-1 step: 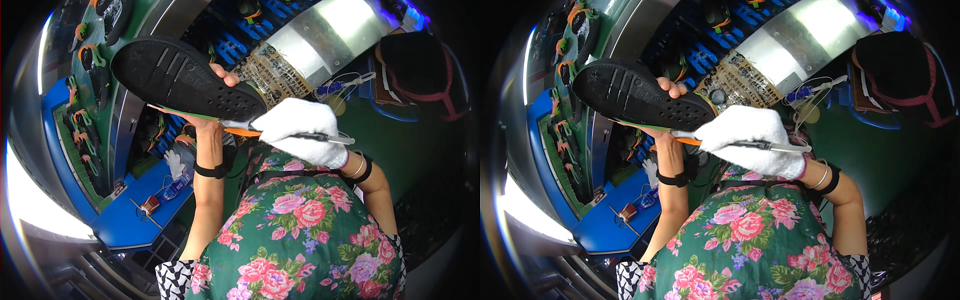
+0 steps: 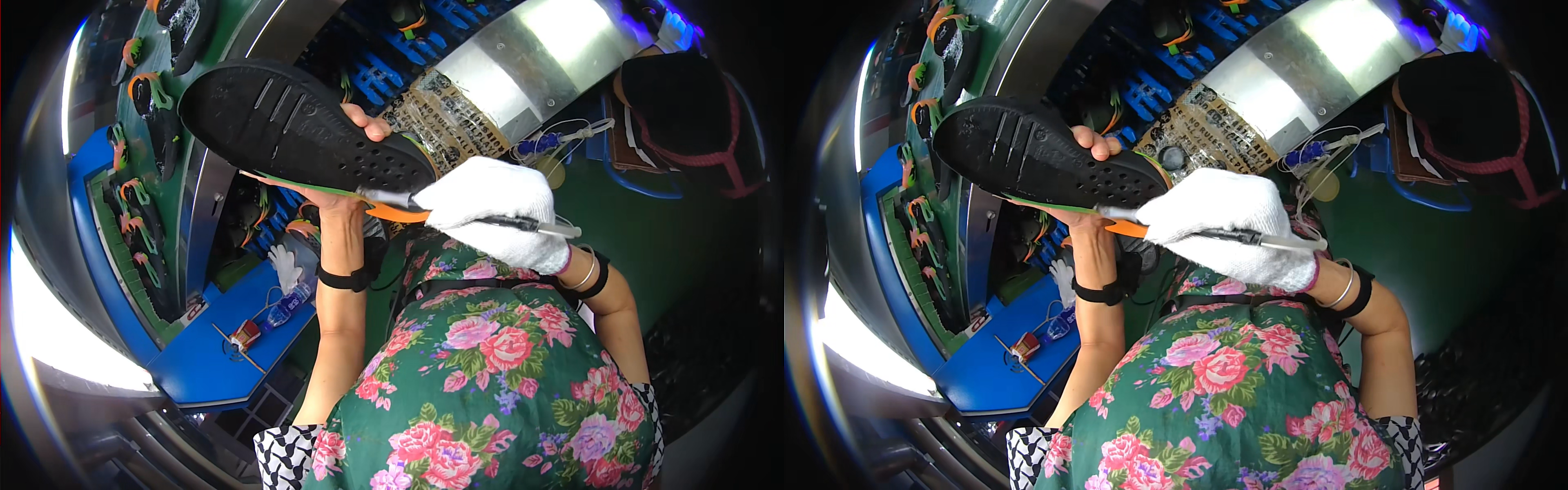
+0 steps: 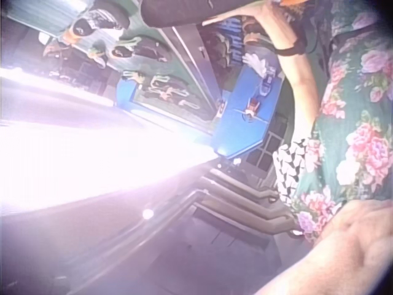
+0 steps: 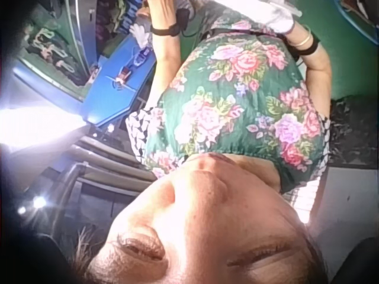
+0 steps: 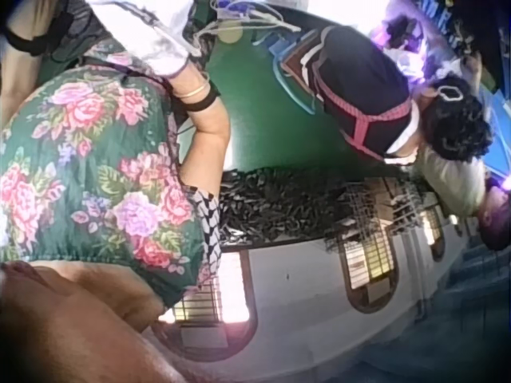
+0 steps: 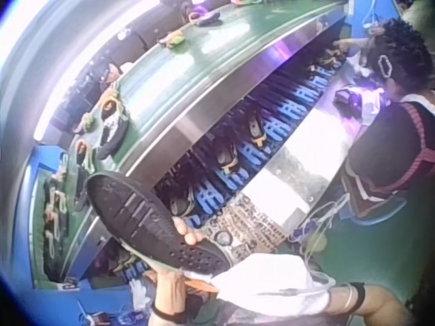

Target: Apply adhesive to the bottom of shoe soles using a brush.

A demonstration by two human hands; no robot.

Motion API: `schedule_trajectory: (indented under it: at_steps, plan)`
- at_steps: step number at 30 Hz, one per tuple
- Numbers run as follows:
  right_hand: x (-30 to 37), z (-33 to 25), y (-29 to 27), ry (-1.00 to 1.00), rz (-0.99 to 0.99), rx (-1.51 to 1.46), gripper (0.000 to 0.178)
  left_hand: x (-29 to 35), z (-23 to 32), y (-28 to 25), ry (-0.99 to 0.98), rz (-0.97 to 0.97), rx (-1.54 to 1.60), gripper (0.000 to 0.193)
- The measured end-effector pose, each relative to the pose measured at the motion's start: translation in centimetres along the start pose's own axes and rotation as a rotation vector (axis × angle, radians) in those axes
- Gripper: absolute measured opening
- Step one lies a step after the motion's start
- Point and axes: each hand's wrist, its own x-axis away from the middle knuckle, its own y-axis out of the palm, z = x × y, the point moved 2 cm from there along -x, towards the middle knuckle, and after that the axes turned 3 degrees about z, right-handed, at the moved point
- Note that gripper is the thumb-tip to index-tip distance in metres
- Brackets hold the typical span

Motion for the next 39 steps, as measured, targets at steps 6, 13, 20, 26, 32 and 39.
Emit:
schedule_trajectory:
  at_steps: [6,13,20,26,32,39]
  plan:
    - [0.1,-0.5,0.6,-0.103,-0.042,0.061,0.021,-0.5,0.3,0.6,0.014,-0.053,-0.006,0.128]
    - [-0.3,-0.7,0.6,-0.105,0.016,0.097,0.022,-1.1,-0.1,1.2,-0.02,-0.078,-0.069,0.113]
    - [-0.2,0.0,-0.2,-0.013,0.057,0.022,0.018,-1.4,-0.1,1.4,-0.037,-0.084,-0.034,0.11]
    - [0.2,0.8,-0.1,0.148,0.128,-0.137,0.019,-1.7,0.1,1.2,0.0,-0.089,-0.092,0.105]
    - [0.0,0.2,-0.4,0.146,0.061,-0.067,0.018,-2.2,0.1,1.3,0.02,-0.096,-0.117,0.102]
    - [-0.4,-0.3,-0.8,0.078,0.021,0.015,0.017,-2.3,0.0,2.0,0.019,-0.031,-0.192,0.105]
